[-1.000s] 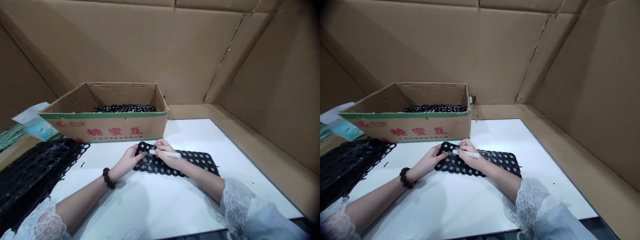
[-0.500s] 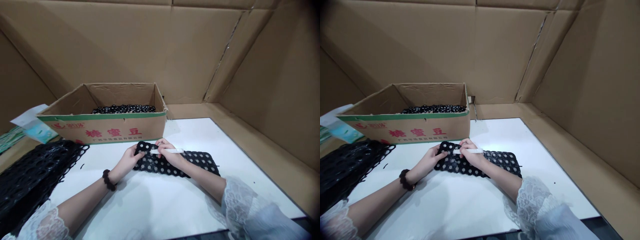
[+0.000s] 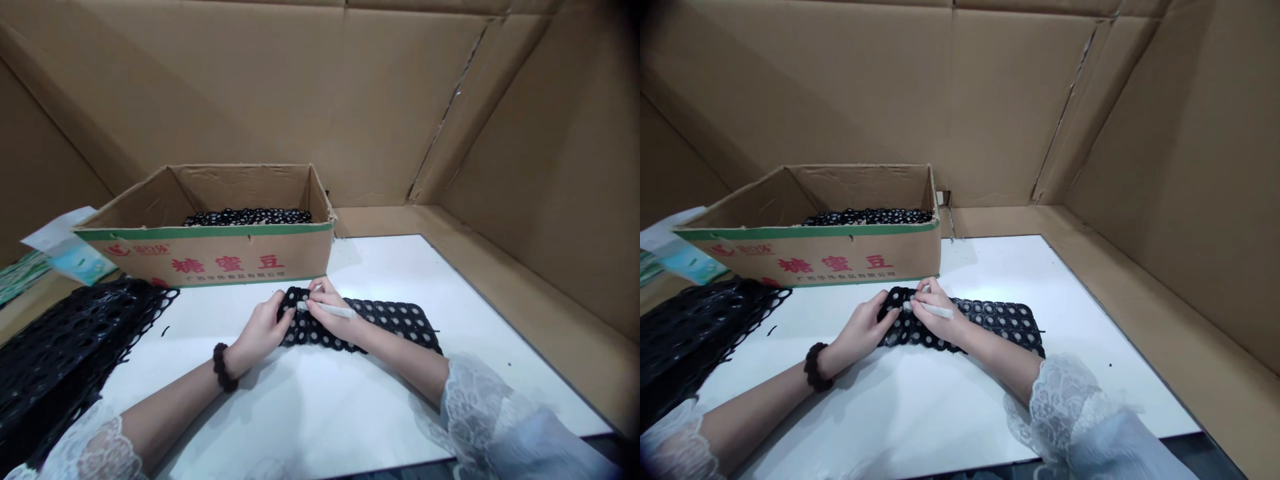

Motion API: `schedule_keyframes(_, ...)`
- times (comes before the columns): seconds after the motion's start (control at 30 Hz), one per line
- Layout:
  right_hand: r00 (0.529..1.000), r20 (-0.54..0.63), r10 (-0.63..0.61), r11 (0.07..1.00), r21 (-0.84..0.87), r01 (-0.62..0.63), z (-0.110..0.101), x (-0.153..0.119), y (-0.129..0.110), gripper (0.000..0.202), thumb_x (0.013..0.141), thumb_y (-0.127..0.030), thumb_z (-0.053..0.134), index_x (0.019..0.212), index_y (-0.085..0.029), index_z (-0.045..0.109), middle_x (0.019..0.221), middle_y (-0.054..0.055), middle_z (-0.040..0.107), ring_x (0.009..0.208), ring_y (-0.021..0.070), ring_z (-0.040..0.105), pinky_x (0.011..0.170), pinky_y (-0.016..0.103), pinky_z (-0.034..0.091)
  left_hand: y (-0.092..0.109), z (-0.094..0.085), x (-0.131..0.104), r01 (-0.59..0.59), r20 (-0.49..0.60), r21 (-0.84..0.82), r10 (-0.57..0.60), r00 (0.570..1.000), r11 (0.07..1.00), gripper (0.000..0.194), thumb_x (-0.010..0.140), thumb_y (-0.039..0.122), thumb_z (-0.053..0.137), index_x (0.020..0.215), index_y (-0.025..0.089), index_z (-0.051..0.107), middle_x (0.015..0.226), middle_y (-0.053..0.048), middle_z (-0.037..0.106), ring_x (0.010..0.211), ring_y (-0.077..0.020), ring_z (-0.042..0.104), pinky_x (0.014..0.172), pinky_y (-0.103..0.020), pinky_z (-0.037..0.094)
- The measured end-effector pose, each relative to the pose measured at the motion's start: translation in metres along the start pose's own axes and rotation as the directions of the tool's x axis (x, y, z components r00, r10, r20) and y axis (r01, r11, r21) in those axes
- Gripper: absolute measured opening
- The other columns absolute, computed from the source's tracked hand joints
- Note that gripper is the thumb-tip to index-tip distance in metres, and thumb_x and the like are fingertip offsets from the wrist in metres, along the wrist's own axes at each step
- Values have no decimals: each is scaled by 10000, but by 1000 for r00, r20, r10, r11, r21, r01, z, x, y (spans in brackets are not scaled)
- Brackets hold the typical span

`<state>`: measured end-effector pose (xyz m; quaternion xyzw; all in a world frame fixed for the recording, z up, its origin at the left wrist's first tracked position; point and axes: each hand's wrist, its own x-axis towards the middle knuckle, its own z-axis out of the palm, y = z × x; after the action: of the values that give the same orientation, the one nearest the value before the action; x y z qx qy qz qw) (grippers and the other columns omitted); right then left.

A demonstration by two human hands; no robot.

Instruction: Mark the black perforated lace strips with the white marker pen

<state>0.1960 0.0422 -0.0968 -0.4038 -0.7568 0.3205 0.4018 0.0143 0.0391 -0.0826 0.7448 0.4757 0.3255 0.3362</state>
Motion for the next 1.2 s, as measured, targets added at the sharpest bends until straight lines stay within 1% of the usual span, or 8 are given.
schedule_keyframes(0.07, 999, -19, 31, 1000, 2, -31, 0, 1, -1, 252, 806, -236, 441, 571, -170, 505, 928, 42, 406, 942, 156, 473, 880, 302, 355, -1, 1, 0, -6, -13, 30, 7, 1000, 1000, 100, 772, 279, 488, 778, 179, 489, 612, 32, 521, 561, -125, 468, 541, -225, 344)
schedule_keyframes(0.2, 980, -57, 189, 978, 100, -183, -5, 2, -2, 307, 782, -194, 429, 492, -161, 525, 935, 37, 457, 922, 154, 494, 873, 308, 355, -7, 0, 7, 73, 49, -220, -64, 997, 973, 151, 779, 257, 471, 886, 162, 519, 864, -33, 605, 814, -177, 546, 715, -264, 400)
schedule_keyframes(0.33, 981, -41, 191, 974, 128, -185, -9, 2, -3, 299, 762, -163, 436, 481, -166, 540, 908, 28, 479, 964, 154, 484, 893, 300, 341, -12, 0, 12, 154, 121, -329, -120, 985, 932, 184, 767, 261, 483, 910, 155, 530, 924, -47, 616, 840, -192, 552, 740, -286, 405)
schedule_keyframes(0.5, 980, -15, 199, 977, 84, -197, -7, 2, -4, 310, 781, -172, 425, 493, -156, 538, 950, 35, 447, 931, 145, 493, 884, 305, 348, -8, 0, 8, 103, 92, -303, -79, 993, 947, 164, 772, 256, 471, 889, 154, 524, 904, -44, 611, 848, -191, 544, 749, -284, 397)
schedule_keyframes(0.6, 989, -5, 150, 987, 63, -149, -3, 1, -2, 317, 809, -208, 415, 517, -158, 528, 973, 41, 418, 956, 150, 480, 876, 300, 359, -2, 1, 2, 30, 27, -135, -26, 999, 990, 116, 783, 264, 466, 837, 166, 498, 790, -14, 584, 741, -162, 529, 667, -254, 389)
schedule_keyframes(0.73, 999, -32, 40, 999, 18, -39, 1, 0, 0, 275, 807, -236, 444, 549, -168, 514, 970, 47, 397, 1013, 167, 446, 894, 296, 352, 2, 1, -3, -17, 30, 54, 16, 999, 998, 98, 795, 282, 460, 771, 187, 455, 598, 42, 486, 548, -121, 449, 530, -225, 332)
schedule_keyframes(0.93, 971, -55, 235, 966, 121, -227, -7, 3, -1, 317, 778, -191, 433, 482, -165, 544, 965, 34, 461, 978, 159, 480, 909, 298, 335, -6, -1, 8, 93, 65, -204, -81, 995, 974, 179, 783, 243, 452, 923, 153, 517, 909, -47, 597, 858, -194, 540, 756, -291, 397)
schedule_keyframes(1.2, 971, -32, 235, 968, 102, -231, -8, 3, -5, 316, 775, -181, 434, 488, -161, 564, 980, 22, 448, 899, 132, 495, 888, 289, 341, -7, -1, 9, 133, 78, -290, -115, 990, 948, 224, 759, 260, 482, 933, 131, 540, 907, -61, 622, 842, -206, 552, 756, -308, 406)
